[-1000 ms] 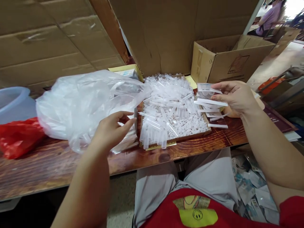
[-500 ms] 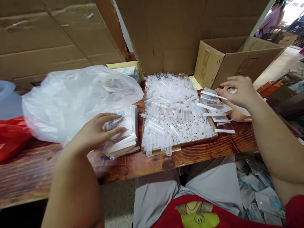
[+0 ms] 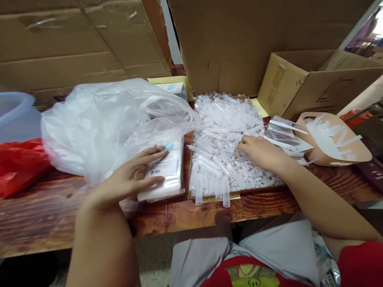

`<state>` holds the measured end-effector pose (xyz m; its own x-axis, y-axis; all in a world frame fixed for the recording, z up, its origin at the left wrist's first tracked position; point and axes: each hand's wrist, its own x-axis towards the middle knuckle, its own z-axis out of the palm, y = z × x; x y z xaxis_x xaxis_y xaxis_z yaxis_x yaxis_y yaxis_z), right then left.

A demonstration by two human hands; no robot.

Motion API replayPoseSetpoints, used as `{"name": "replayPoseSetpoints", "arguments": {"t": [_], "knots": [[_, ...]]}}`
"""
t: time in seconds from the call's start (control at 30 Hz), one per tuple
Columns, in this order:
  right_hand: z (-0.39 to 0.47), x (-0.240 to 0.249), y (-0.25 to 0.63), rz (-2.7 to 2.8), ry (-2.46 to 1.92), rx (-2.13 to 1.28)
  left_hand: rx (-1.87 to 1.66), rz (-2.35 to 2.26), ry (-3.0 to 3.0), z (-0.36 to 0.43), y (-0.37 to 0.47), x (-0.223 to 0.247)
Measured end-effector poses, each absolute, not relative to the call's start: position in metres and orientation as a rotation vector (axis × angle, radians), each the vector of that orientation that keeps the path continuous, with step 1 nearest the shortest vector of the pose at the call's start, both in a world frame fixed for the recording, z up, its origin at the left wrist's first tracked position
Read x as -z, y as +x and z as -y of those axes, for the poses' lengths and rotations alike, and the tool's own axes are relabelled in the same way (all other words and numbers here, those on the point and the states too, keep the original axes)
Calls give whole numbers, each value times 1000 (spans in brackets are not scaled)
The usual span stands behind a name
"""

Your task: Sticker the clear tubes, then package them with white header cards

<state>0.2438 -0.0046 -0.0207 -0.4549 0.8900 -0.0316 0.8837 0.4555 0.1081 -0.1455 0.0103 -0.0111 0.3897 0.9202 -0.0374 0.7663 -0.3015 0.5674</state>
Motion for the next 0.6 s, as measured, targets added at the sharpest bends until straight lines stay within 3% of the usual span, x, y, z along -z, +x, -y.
{"name": "replayPoseSetpoints", "arguments": {"t": [0.43,0.6], "knots": [[20,28,250,-2791,1765,-436,-791,-1762,2155,8,-120,21],[60,21,234,-3131,1825,-140,-765,-1925,2223,9,-119,24]]}}
